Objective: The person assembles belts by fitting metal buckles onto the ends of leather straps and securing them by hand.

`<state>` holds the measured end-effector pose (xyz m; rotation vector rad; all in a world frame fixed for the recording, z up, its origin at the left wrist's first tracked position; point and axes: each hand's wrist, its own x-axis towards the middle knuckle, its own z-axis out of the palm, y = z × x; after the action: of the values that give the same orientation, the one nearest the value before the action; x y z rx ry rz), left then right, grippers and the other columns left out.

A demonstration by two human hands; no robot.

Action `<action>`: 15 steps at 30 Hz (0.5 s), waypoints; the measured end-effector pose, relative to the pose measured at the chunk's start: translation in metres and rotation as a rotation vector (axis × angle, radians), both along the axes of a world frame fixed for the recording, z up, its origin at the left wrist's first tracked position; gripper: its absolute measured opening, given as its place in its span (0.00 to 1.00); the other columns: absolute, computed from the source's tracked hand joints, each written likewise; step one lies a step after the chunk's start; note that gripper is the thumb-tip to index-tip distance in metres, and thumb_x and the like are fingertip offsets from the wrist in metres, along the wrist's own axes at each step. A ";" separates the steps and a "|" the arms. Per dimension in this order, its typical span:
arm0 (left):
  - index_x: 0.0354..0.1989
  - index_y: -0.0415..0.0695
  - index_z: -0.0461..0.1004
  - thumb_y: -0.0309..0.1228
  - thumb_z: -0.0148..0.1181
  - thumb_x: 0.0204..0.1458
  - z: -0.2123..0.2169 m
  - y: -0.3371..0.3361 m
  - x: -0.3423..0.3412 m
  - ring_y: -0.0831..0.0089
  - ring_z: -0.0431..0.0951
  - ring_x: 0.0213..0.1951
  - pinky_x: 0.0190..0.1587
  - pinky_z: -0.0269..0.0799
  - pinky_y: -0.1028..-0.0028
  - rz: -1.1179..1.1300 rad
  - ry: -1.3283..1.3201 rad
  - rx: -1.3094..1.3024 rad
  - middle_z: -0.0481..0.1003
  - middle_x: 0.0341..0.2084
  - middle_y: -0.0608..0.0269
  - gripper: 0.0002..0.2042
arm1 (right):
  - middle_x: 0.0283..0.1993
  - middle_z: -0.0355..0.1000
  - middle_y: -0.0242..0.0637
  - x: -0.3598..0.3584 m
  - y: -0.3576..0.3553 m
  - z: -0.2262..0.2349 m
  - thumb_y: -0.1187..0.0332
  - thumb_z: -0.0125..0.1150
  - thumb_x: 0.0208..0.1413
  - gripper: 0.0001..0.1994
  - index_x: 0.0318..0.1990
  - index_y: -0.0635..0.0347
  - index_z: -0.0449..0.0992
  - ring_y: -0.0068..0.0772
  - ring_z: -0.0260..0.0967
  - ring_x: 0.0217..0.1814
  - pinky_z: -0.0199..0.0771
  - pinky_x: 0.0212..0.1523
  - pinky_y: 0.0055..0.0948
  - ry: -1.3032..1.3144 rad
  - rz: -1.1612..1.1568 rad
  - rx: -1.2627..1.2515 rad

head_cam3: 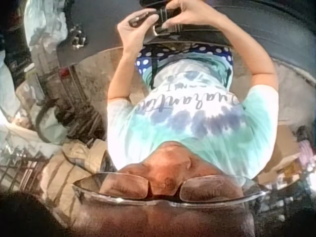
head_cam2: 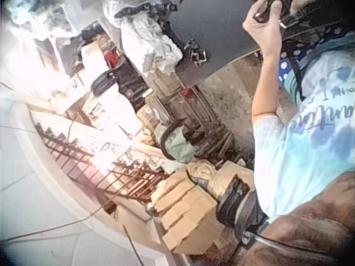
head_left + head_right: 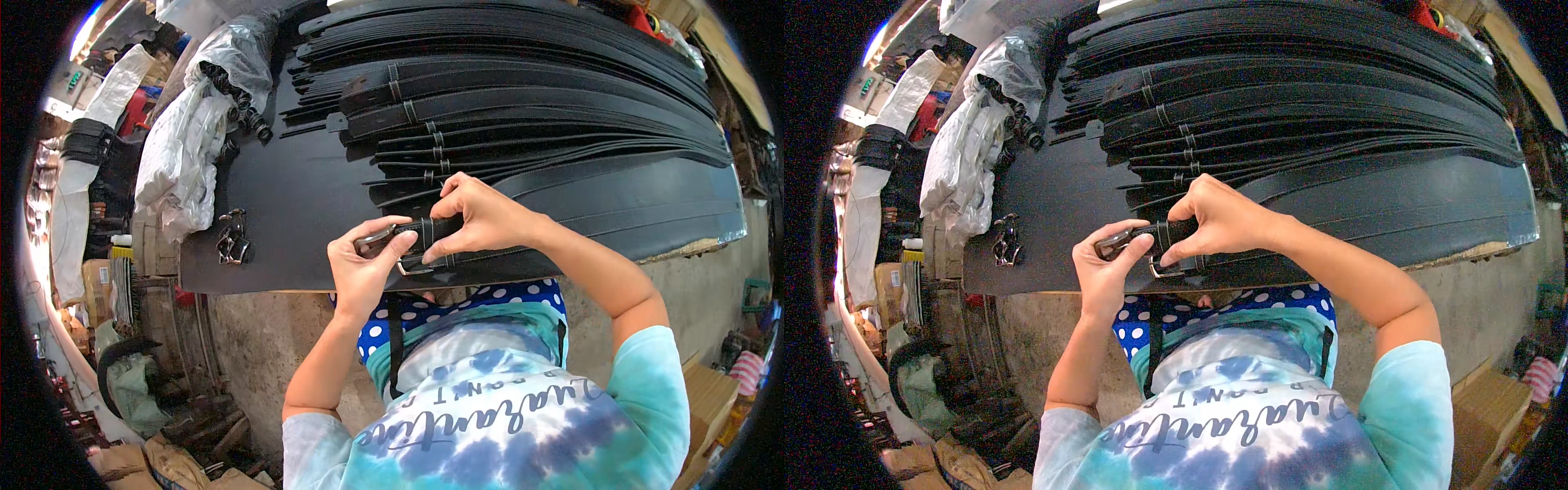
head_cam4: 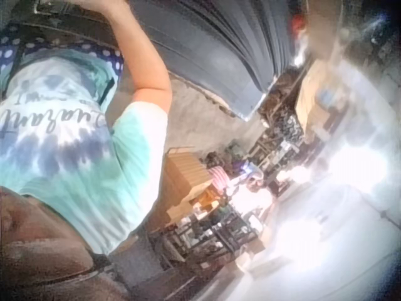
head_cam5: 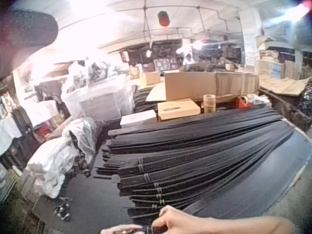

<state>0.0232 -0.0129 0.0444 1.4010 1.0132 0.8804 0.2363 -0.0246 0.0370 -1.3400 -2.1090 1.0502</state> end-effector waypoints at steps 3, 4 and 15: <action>0.37 0.36 0.79 0.22 0.66 0.46 0.000 -0.001 0.001 0.84 0.75 0.28 0.32 0.70 0.85 -0.019 -0.015 0.019 0.78 0.26 0.65 0.09 | 0.24 0.70 0.31 -0.002 -0.003 0.004 0.52 0.74 0.36 0.20 0.26 0.59 0.78 0.34 0.57 0.39 0.57 0.46 0.32 0.020 -0.003 -0.044; 0.36 0.35 0.79 0.22 0.67 0.45 -0.001 0.002 0.003 0.81 0.76 0.30 0.33 0.71 0.83 -0.049 -0.006 -0.010 0.79 0.28 0.63 0.09 | 0.24 0.70 0.31 0.000 -0.005 0.004 0.52 0.74 0.36 0.20 0.26 0.59 0.78 0.34 0.57 0.39 0.57 0.46 0.32 0.012 -0.019 -0.046; 0.34 0.41 0.71 0.25 0.58 0.53 -0.001 0.071 -0.089 0.83 0.69 0.20 0.18 0.66 0.82 -0.022 0.166 -0.261 0.68 0.21 0.71 0.04 | 0.33 0.73 0.39 0.146 -0.080 -0.020 0.74 0.58 0.35 0.14 0.35 0.57 0.72 0.43 0.69 0.41 0.63 0.45 0.37 -0.487 -0.393 0.285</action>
<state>-0.0657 0.0578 0.0437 1.2745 1.1906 0.5985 0.3822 -0.1044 0.0173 -1.8894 -2.0757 0.2674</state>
